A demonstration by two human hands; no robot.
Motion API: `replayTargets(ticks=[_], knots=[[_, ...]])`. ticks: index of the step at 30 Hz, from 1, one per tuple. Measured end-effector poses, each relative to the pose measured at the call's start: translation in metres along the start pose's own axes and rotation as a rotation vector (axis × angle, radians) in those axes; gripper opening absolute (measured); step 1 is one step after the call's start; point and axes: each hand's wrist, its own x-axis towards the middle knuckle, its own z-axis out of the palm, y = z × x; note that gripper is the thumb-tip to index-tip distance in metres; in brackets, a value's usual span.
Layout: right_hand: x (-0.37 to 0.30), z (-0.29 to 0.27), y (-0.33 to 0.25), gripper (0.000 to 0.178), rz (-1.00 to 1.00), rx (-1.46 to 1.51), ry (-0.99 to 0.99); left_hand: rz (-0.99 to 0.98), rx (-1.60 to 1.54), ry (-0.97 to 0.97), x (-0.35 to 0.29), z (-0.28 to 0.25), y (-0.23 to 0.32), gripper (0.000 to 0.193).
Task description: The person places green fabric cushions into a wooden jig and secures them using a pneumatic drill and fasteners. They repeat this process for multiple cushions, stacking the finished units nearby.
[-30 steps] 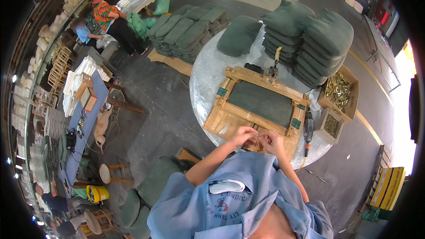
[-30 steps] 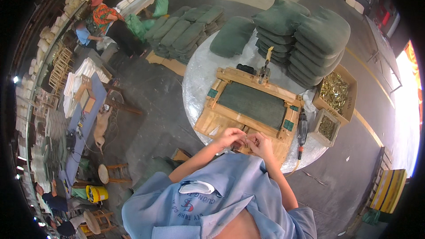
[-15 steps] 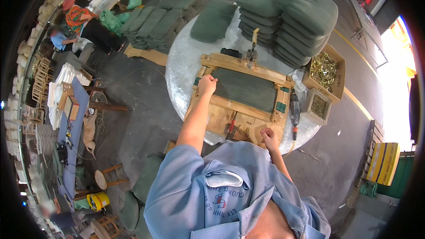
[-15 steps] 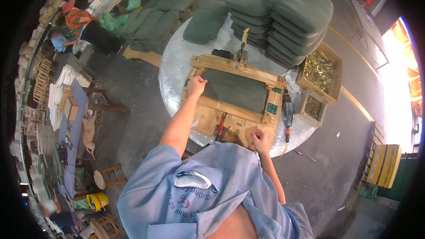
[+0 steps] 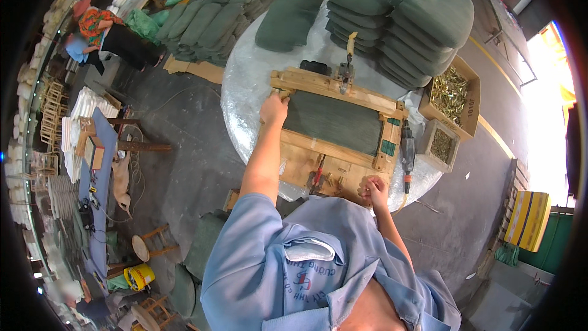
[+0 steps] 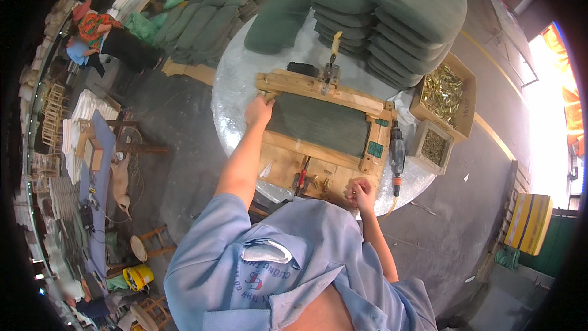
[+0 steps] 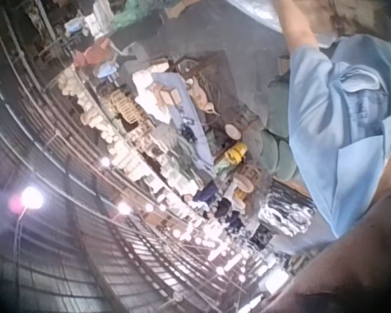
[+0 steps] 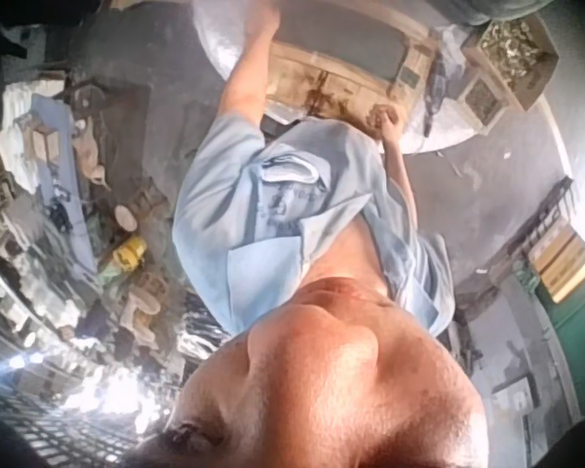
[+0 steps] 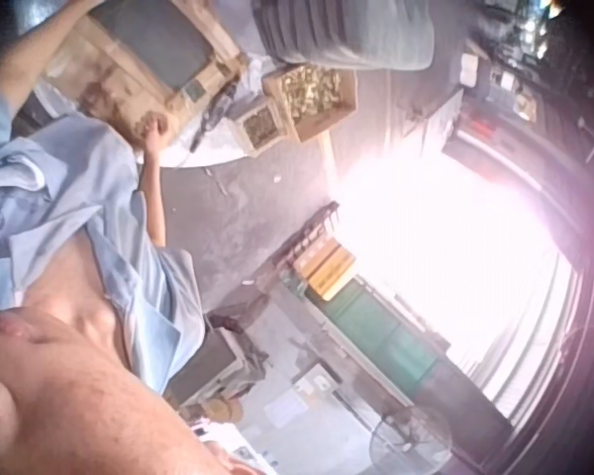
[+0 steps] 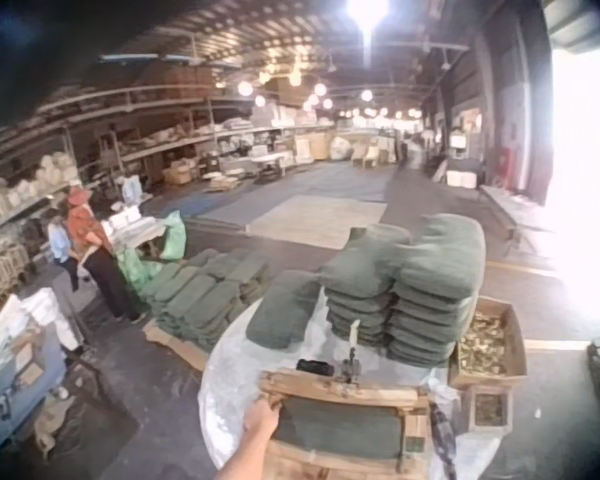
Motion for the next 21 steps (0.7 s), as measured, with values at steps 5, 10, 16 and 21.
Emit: replayTargets(ticks=[5, 10, 16, 21], knots=[[0.003, 0.001, 0.009, 0.006, -0.072, 0.000, 0.004, -0.140, -0.089, -0.105, 0.013, -0.011, 0.000, 0.057], [0.008, -0.001, 0.017, 0.008, -0.118, -0.033, 0.064, -0.172, -0.066, -0.146, 0.018, -0.016, 0.012, 0.063], [0.003, 0.005, 0.007, 0.008, -0.052, -0.056, 0.085, -0.098, -0.046, -0.049, 0.014, -0.006, 0.002, 0.055], [0.003, 0.007, 0.007, 0.009, -0.064, -0.068, 0.104, -0.106, -0.136, -0.139, 0.014, -0.007, -0.014, 0.048]])
